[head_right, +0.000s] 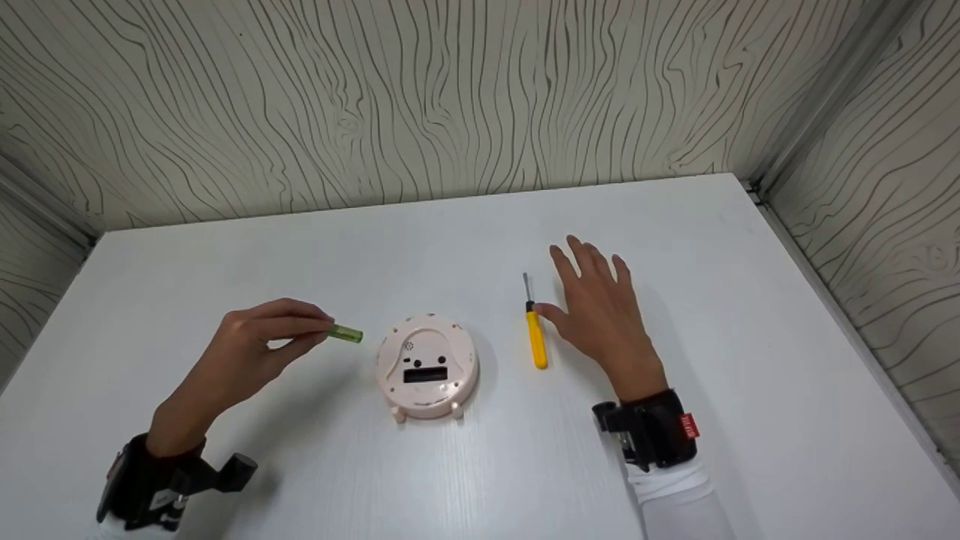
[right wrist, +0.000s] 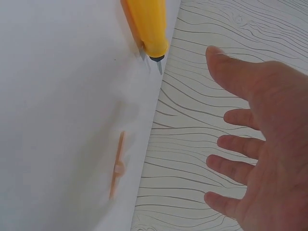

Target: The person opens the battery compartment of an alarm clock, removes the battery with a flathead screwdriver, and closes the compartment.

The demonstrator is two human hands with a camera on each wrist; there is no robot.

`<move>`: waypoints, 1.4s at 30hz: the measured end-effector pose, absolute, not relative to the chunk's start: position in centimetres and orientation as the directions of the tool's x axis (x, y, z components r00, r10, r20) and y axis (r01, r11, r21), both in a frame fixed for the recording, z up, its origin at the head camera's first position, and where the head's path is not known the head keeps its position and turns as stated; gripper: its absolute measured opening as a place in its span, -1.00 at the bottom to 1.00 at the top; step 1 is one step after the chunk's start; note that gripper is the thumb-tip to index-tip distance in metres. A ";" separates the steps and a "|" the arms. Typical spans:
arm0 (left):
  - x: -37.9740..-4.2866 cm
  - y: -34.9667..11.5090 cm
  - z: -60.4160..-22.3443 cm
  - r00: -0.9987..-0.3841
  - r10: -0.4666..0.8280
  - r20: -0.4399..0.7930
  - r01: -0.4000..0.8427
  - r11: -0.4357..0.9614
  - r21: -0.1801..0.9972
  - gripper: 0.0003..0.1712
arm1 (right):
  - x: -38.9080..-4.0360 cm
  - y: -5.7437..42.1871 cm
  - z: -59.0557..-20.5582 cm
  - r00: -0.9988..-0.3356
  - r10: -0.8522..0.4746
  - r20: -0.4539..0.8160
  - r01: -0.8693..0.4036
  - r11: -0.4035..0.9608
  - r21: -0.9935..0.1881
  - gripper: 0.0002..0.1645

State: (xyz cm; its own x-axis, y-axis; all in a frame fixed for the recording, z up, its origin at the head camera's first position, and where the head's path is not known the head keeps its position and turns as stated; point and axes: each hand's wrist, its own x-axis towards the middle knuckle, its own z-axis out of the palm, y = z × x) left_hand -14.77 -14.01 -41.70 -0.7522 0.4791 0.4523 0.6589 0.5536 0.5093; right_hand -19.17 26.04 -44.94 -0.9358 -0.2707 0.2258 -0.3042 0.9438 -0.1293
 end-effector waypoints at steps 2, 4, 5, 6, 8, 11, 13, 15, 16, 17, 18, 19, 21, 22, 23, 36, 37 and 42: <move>-14.9 -14.4 -41.6 -0.751 0.480 0.454 0.661 0.558 0.503 -0.83 | -19.2 26.0 -44.9 -0.936 -0.271 0.224 -0.304 0.944 -0.129 -0.05; -15.0 -14.8 -41.6 -0.753 0.481 0.449 0.658 0.562 0.500 -0.83 | -19.2 26.1 -44.9 -0.937 -0.268 0.222 -0.301 0.945 -0.131 -0.05; -15.1 -15.1 -41.5 -0.758 0.481 0.441 0.652 0.564 0.506 -0.83 | -19.2 26.1 -44.8 -0.938 -0.266 0.223 -0.300 0.945 -0.131 -0.05; -15.1 -15.3 -41.5 -0.765 0.480 0.430 0.645 0.568 0.512 -0.82 | -19.2 26.1 -44.8 -0.938 -0.265 0.225 -0.298 0.946 -0.129 -0.05; -15.2 -15.8 -41.4 -0.784 0.475 0.399 0.620 0.576 0.533 -0.82 | -19.1 26.1 -44.7 -0.938 -0.262 0.228 -0.295 0.947 -0.127 -0.05; -15.5 -16.7 -41.4 -0.813 0.470 0.344 0.580 0.594 0.558 -0.82 | -19.1 26.2 -44.7 -0.937 -0.259 0.234 -0.293 0.948 -0.122 -0.04; -15.8 -17.3 -41.4 -0.825 0.469 0.316 0.561 0.611 0.559 -0.83 | -19.1 26.3 -44.7 -0.937 -0.256 0.236 -0.290 0.950 -0.119 -0.04; -16.1 -18.0 -41.6 -0.835 0.470 0.287 0.545 0.628 0.556 -0.84 | -19.1 26.3 -44.7 -0.938 -0.254 0.237 -0.286 0.951 -0.116 -0.04; -16.3 -18.3 -41.7 -0.840 0.470 0.271 0.535 0.634 0.558 -0.84 | -19.0 26.3 -44.7 -0.938 -0.252 0.238 -0.285 0.952 -0.115 -0.03; -16.5 -18.6 -41.8 -0.847 0.469 0.251 0.521 0.639 0.566 -0.85 | -19.0 26.4 -44.7 -0.938 -0.251 0.239 -0.284 0.952 -0.115 -0.03; -16.6 -18.9 -41.9 -0.856 0.465 0.227 0.503 0.641 0.580 -0.85 | -19.0 26.4 -44.8 -0.938 -0.250 0.240 -0.283 0.952 -0.113 -0.04; -16.7 -19.2 -42.0 -0.861 0.465 0.204 0.487 0.641 0.593 -0.84 | -18.9 26.4 -44.8 -0.938 -0.249 0.240 -0.282 0.953 -0.111 -0.04; -16.9 -19.8 -42.1 -0.870 0.465 0.163 0.459 0.644 0.613 -0.84 | -18.9 26.5 -44.8 -0.938 -0.248 0.241 -0.281 0.953 -0.110 -0.05; -17.0 -20.0 -42.2 -0.873 0.466 0.143 0.446 0.645 0.621 -0.84 | -18.9 26.5 -44.7 -0.939 -0.246 0.240 -0.279 0.954 -0.110 -0.05; -17.0 -20.2 -42.3 -0.876 0.467 0.125 0.434 0.647 0.627 -0.84 | -18.9 26.5 -44.7 -0.940 -0.245 0.238 -0.276 0.955 -0.109 -0.06; -17.4 -21.5 -43.7 -0.882 0.470 -0.006 0.374 0.710 0.596 -0.84 | -19.1 26.2 -44.5 -0.944 -0.240 0.228 -0.266 0.959 -0.094 -0.04; -17.5 -21.6 -43.8 -0.886 0.463 -0.020 0.361 0.716 0.598 -0.84 | -19.1 26.2 -44.5 -0.945 -0.238 0.226 -0.264 0.960 -0.095 -0.04; -17.7 -21.7 -44.1 -0.900 0.429 -0.083 0.297 0.741 0.602 -0.83 | -19.0 26.2 -44.4 -0.946 -0.234 0.224 -0.261 0.960 -0.100 -0.04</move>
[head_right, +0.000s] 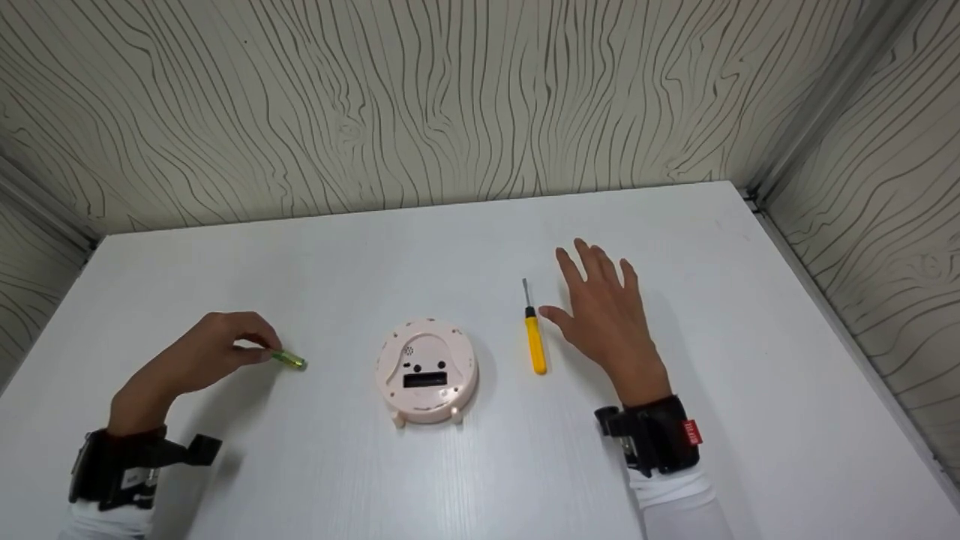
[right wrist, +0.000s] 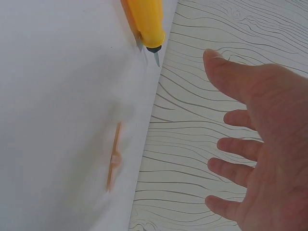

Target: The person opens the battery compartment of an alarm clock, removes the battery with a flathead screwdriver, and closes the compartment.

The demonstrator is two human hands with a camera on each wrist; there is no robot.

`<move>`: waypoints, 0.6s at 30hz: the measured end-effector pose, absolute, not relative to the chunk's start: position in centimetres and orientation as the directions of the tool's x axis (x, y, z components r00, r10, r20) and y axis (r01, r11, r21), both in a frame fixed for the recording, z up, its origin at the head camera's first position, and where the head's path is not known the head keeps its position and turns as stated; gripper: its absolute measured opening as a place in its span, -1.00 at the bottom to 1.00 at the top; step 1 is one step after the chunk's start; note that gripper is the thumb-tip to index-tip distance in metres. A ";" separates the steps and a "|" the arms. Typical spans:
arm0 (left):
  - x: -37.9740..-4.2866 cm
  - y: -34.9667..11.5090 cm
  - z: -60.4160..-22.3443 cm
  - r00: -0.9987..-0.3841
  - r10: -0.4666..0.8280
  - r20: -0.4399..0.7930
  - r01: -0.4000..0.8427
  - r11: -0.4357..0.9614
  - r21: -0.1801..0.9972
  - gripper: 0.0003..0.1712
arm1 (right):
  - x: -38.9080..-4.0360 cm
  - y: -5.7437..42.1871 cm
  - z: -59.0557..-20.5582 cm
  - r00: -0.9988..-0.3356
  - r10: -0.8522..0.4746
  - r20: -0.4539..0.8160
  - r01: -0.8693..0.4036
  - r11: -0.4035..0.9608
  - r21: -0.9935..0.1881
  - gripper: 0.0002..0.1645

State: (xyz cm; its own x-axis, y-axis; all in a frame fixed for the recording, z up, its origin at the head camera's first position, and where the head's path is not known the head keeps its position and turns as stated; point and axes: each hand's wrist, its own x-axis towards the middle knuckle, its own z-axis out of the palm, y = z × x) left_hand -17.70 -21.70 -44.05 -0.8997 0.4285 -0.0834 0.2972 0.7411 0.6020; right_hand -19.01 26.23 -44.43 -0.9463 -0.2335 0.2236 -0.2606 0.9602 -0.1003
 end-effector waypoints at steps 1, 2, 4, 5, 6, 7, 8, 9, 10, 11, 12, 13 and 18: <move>-17.7 -21.7 -44.2 -0.902 0.422 -0.093 0.287 0.745 0.602 -0.83 | -19.0 26.2 -44.4 -0.946 -0.234 0.225 -0.262 0.960 -0.101 -0.03; -17.8 -21.7 -44.3 -0.903 0.418 -0.101 0.279 0.747 0.604 -0.83 | -19.0 26.2 -44.5 -0.944 -0.236 0.228 -0.264 0.959 -0.101 -0.03; -17.9 -21.7 -44.6 -0.903 0.415 -0.109 0.271 0.749 0.605 -0.82 | -19.0 26.3 -44.5 -0.942 -0.240 0.236 -0.270 0.958 -0.100 -0.03; -17.9 -21.7 -44.7 -0.903 0.414 -0.116 0.264 0.745 0.612 -0.81 | -19.0 26.3 -44.5 -0.939 -0.243 0.242 -0.274 0.956 -0.102 -0.03; -17.9 -21.7 -44.7 -0.903 0.413 -0.122 0.257 0.744 0.617 -0.81 | -19.0 26.4 -44.6 -0.937 -0.246 0.247 -0.278 0.955 -0.103 -0.04; -17.9 -21.7 -44.7 -0.903 0.410 -0.130 0.250 0.746 0.618 -0.81 | -19.0 26.4 -44.6 -0.936 -0.248 0.250 -0.281 0.954 -0.104 -0.04; -17.9 -21.6 -44.6 -0.902 0.409 -0.140 0.244 0.748 0.617 -0.80 | -19.1 26.4 -44.7 -0.935 -0.250 0.252 -0.283 0.954 -0.104 -0.04; -17.9 -21.7 -44.6 -0.901 0.406 -0.150 0.237 0.753 0.614 -0.79 | -19.1 26.4 -44.7 -0.935 -0.250 0.253 -0.283 0.953 -0.105 -0.04; -17.9 -21.7 -44.6 -0.902 0.400 -0.162 0.227 0.758 0.611 -0.79 | -19.1 26.4 -44.7 -0.935 -0.250 0.252 -0.284 0.953 -0.107 -0.04; -17.9 -21.7 -44.5 -0.903 0.394 -0.173 0.217 0.764 0.608 -0.78 | -19.1 26.4 -44.8 -0.935 -0.249 0.251 -0.283 0.953 -0.108 -0.04; -17.9 -21.7 -44.5 -0.903 0.390 -0.179 0.215 0.772 0.598 -0.77 | -19.1 26.4 -44.8 -0.936 -0.248 0.248 -0.282 0.953 -0.109 -0.04; -17.9 -21.8 -44.6 -0.903 0.390 -0.182 0.216 0.776 0.592 -0.77 | -19.1 26.4 -44.8 -0.937 -0.248 0.245 -0.280 0.954 -0.108 -0.04; -18.0 -22.0 -44.9 -0.900 0.402 -0.170 0.242 0.784 0.572 -0.75 | -19.1 26.4 -44.7 -0.936 -0.251 0.246 -0.282 0.954 -0.103 -0.04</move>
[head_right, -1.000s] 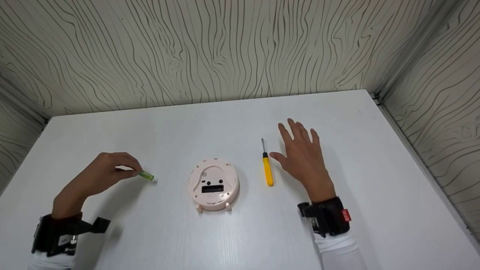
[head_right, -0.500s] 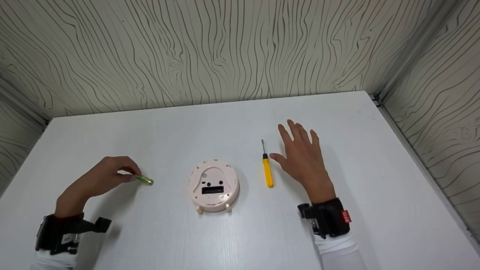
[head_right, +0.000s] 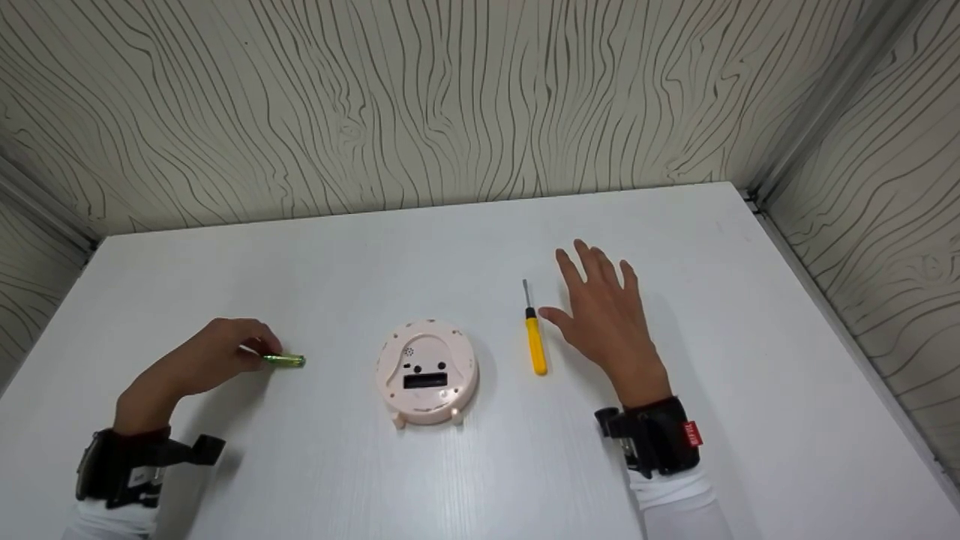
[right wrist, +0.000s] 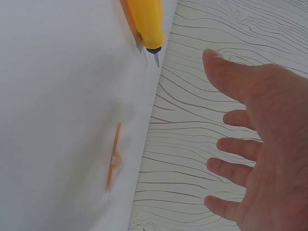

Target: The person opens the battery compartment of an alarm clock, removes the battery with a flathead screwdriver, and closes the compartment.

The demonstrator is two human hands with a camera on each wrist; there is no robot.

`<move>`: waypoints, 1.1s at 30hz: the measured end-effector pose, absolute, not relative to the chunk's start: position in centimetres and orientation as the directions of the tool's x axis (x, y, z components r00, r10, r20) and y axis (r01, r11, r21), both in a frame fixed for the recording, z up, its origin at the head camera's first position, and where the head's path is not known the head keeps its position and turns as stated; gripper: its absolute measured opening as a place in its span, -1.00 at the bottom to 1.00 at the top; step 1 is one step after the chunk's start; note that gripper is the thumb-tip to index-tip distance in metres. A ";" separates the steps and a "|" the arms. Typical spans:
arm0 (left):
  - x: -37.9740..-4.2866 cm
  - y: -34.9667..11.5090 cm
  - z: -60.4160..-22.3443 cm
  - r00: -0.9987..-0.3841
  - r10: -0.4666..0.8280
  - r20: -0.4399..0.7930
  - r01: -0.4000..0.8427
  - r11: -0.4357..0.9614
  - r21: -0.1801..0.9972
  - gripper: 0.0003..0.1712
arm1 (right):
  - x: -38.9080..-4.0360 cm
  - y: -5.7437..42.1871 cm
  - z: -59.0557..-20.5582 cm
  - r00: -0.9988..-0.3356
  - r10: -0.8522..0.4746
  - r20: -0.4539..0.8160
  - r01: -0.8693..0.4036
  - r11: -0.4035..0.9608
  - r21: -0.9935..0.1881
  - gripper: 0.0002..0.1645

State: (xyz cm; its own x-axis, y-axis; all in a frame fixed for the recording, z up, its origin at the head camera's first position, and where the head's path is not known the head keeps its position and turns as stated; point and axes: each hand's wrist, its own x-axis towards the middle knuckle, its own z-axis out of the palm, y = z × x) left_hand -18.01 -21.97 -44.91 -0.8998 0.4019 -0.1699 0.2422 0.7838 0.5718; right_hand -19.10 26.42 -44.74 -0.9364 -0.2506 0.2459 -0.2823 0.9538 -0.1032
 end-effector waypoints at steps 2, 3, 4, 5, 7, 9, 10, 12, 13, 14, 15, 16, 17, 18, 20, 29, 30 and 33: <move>-18.0 -22.0 -45.0 -0.901 0.399 -0.171 0.245 0.793 0.558 -0.75 | -19.1 26.4 -44.7 -0.936 -0.251 0.246 -0.282 0.954 -0.100 -0.04; -18.0 -22.0 -45.0 -0.901 0.396 -0.176 0.244 0.799 0.549 -0.75 | -19.1 26.5 -44.7 -0.936 -0.251 0.247 -0.282 0.955 -0.097 -0.04; -18.0 -21.9 -45.0 -0.902 0.390 -0.182 0.239 0.806 0.542 -0.74 | -19.1 26.5 -44.7 -0.936 -0.250 0.247 -0.280 0.955 -0.095 -0.03; -17.9 -21.9 -45.0 -0.903 0.384 -0.191 0.232 0.812 0.536 -0.74 | -19.1 26.5 -44.7 -0.937 -0.249 0.247 -0.279 0.955 -0.096 -0.03; -17.9 -21.9 -45.0 -0.904 0.375 -0.204 0.221 0.821 0.527 -0.73 | -19.1 26.5 -44.7 -0.936 -0.250 0.246 -0.280 0.955 -0.096 -0.03; -17.8 -21.8 -45.0 -0.903 0.375 -0.209 0.220 0.823 0.524 -0.72 | -19.1 26.5 -44.7 -0.936 -0.251 0.248 -0.281 0.955 -0.097 -0.03; -17.8 -21.8 -45.0 -0.903 0.379 -0.204 0.225 0.820 0.526 -0.71 | -19.1 26.5 -44.7 -0.935 -0.251 0.249 -0.283 0.954 -0.098 -0.03; -17.8 -21.8 -45.0 -0.902 0.386 -0.195 0.235 0.816 0.527 -0.71 | -19.1 26.6 -44.7 -0.934 -0.253 0.253 -0.286 0.953 -0.099 -0.03; -17.8 -21.8 -45.1 -0.901 0.389 -0.192 0.240 0.815 0.528 -0.70 | -19.1 26.6 -44.7 -0.934 -0.254 0.253 -0.286 0.953 -0.099 -0.03; -17.8 -21.8 -45.1 -0.901 0.389 -0.192 0.239 0.814 0.530 -0.70 | -19.1 26.6 -44.7 -0.934 -0.254 0.253 -0.286 0.953 -0.100 -0.03; -17.8 -21.8 -45.1 -0.901 0.389 -0.192 0.238 0.813 0.531 -0.70 | -19.1 26.6 -44.7 -0.934 -0.253 0.251 -0.285 0.953 -0.102 -0.03; -17.8 -21.7 -45.1 -0.901 0.387 -0.193 0.236 0.815 0.530 -0.70 | -19.1 26.6 -44.7 -0.935 -0.252 0.249 -0.284 0.953 -0.103 -0.03; -17.8 -21.7 -45.1 -0.901 0.386 -0.199 0.233 0.816 0.528 -0.69 | -19.1 26.6 -44.6 -0.935 -0.251 0.249 -0.284 0.953 -0.106 -0.04; -17.8 -21.7 -45.1 -0.901 0.384 -0.204 0.229 0.818 0.528 -0.70 | -19.1 26.6 -44.6 -0.936 -0.250 0.247 -0.283 0.953 -0.109 -0.04; -17.7 -21.6 -45.1 -0.899 0.381 -0.214 0.222 0.819 0.529 -0.70 | -19.0 26.6 -44.5 -0.937 -0.249 0.246 -0.284 0.952 -0.115 -0.05; -17.6 -21.5 -44.9 -0.901 0.380 -0.211 0.231 0.829 0.509 -0.72 | -19.0 26.6 -44.5 -0.934 -0.251 0.253 -0.290 0.948 -0.130 -0.05; -17.6 -21.5 -44.9 -0.901 0.381 -0.210 0.234 0.831 0.505 -0.72 | -19.0 26.6 -44.5 -0.934 -0.251 0.253 -0.290 0.949 -0.128 -0.05; -17.6 -21.4 -44.9 -0.902 0.375 -0.214 0.231 0.838 0.495 -0.73 | -19.0 26.6 -44.5 -0.935 -0.250 0.250 -0.289 0.949 -0.129 -0.05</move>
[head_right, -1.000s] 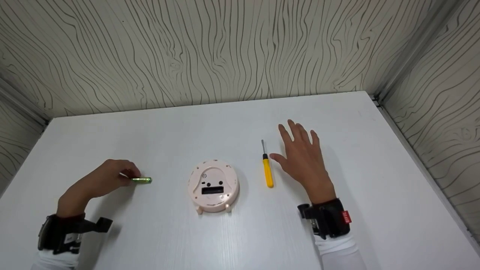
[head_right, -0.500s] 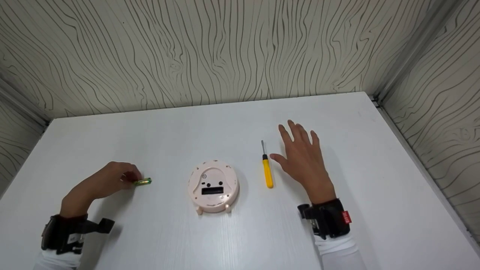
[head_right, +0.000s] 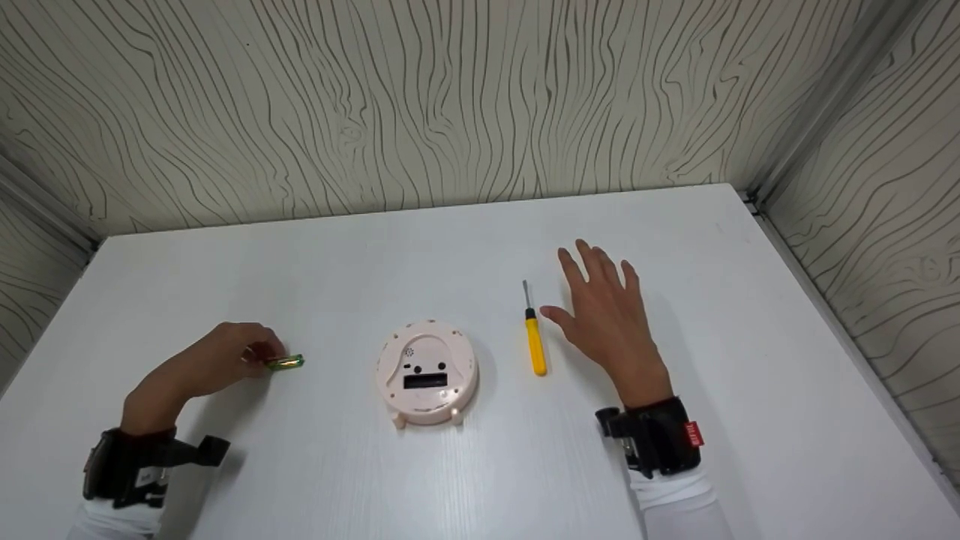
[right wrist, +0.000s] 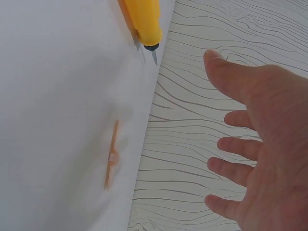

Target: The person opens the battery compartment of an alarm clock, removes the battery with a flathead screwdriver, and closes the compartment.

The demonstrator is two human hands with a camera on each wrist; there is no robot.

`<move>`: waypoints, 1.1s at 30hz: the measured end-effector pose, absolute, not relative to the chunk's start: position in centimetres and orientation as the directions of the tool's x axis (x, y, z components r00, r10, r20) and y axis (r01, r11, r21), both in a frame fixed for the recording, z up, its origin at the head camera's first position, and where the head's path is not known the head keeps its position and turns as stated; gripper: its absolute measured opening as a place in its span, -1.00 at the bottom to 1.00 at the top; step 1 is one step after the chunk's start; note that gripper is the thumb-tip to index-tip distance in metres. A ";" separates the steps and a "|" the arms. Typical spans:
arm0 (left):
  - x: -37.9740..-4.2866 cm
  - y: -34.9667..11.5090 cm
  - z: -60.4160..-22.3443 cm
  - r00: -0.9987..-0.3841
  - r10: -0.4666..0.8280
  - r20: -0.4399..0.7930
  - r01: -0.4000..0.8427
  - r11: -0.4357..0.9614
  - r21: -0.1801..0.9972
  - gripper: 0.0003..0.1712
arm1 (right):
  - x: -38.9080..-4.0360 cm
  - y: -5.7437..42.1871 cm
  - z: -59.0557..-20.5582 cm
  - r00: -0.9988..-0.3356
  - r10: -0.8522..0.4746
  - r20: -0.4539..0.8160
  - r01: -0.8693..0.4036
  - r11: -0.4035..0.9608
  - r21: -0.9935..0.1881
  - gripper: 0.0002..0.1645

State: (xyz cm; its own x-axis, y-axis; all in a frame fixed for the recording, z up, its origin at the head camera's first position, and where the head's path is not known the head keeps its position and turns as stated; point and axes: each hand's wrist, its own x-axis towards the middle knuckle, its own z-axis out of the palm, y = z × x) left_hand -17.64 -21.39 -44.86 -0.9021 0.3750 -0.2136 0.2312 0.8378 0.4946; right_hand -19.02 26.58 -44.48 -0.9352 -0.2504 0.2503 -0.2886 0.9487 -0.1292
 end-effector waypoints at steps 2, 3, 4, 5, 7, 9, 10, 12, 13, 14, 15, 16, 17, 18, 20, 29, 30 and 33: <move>-17.7 -21.3 -44.7 -0.903 0.367 -0.224 0.221 0.843 0.490 -0.71 | -19.0 26.6 -44.5 -0.935 -0.251 0.251 -0.289 0.949 -0.126 -0.05; -17.7 -21.3 -44.7 -0.904 0.363 -0.228 0.216 0.844 0.490 -0.70 | -19.0 26.6 -44.5 -0.935 -0.251 0.251 -0.289 0.949 -0.127 -0.05; -17.7 -21.2 -44.7 -0.904 0.359 -0.231 0.210 0.845 0.491 -0.70 | -19.1 26.6 -44.5 -0.935 -0.252 0.251 -0.290 0.948 -0.128 -0.05; -17.7 -21.2 -44.6 -0.905 0.355 -0.236 0.204 0.846 0.492 -0.69 | -19.1 26.6 -44.5 -0.934 -0.252 0.252 -0.291 0.948 -0.129 -0.05; -17.6 -21.1 -44.5 -0.904 0.357 -0.237 0.202 0.844 0.497 -0.69 | -19.1 26.7 -44.5 -0.934 -0.253 0.254 -0.292 0.948 -0.129 -0.05; -17.6 -20.9 -44.4 -0.903 0.361 -0.232 0.206 0.839 0.504 -0.69 | -19.0 26.7 -44.5 -0.933 -0.254 0.255 -0.293 0.947 -0.131 -0.05; -17.5 -20.8 -44.3 -0.903 0.364 -0.229 0.209 0.837 0.506 -0.69 | -19.1 26.7 -44.5 -0.933 -0.254 0.255 -0.294 0.947 -0.130 -0.05; -17.3 -20.7 -44.1 -0.901 0.374 -0.217 0.223 0.832 0.509 -0.68 | -19.1 26.8 -44.5 -0.933 -0.255 0.254 -0.294 0.947 -0.130 -0.05; -17.3 -20.6 -44.1 -0.901 0.378 -0.212 0.227 0.828 0.512 -0.67 | -19.1 26.8 -44.5 -0.934 -0.255 0.252 -0.294 0.947 -0.131 -0.05; -17.2 -20.6 -44.0 -0.901 0.378 -0.211 0.229 0.829 0.510 -0.67 | -19.1 26.8 -44.5 -0.935 -0.254 0.249 -0.292 0.947 -0.132 -0.05; -17.1 -20.5 -44.0 -0.900 0.384 -0.206 0.236 0.828 0.509 -0.66 | -19.1 26.8 -44.5 -0.937 -0.251 0.244 -0.289 0.948 -0.135 -0.04; -17.1 -20.4 -43.9 -0.900 0.386 -0.203 0.241 0.828 0.506 -0.65 | -19.1 26.8 -44.5 -0.938 -0.249 0.239 -0.286 0.948 -0.136 -0.04; -17.0 -20.4 -43.9 -0.900 0.387 -0.201 0.245 0.831 0.500 -0.64 | -19.1 26.8 -44.5 -0.940 -0.247 0.236 -0.284 0.949 -0.138 -0.04; -17.0 -20.4 -43.9 -0.900 0.387 -0.199 0.248 0.832 0.497 -0.63 | -19.1 26.8 -44.5 -0.941 -0.246 0.234 -0.282 0.949 -0.140 -0.04; -17.0 -20.4 -43.9 -0.901 0.391 -0.189 0.260 0.833 0.488 -0.58 | -19.1 26.9 -44.5 -0.942 -0.243 0.231 -0.279 0.950 -0.138 -0.04; -16.6 -19.9 -44.0 -0.909 0.401 -0.117 0.295 0.815 0.499 -0.18 | -19.1 27.2 -44.4 -0.943 -0.239 0.232 -0.277 0.950 -0.144 -0.04; -16.6 -19.8 -43.9 -0.910 0.401 -0.104 0.305 0.818 0.487 -0.14 | -19.1 27.3 -44.4 -0.943 -0.240 0.232 -0.277 0.950 -0.146 -0.04; -16.4 -19.5 -43.9 -0.917 0.391 -0.073 0.323 0.839 0.437 -0.05 | -19.1 27.4 -44.4 -0.943 -0.239 0.231 -0.277 0.949 -0.150 -0.04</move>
State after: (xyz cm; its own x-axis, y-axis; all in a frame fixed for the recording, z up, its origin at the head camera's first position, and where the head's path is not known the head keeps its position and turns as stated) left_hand -16.43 -19.52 -43.86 -0.9173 0.3914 -0.0733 0.3233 0.8394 0.4370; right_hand -19.11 27.41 -44.43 -0.9432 -0.2392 0.2306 -0.2774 0.9489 -0.1504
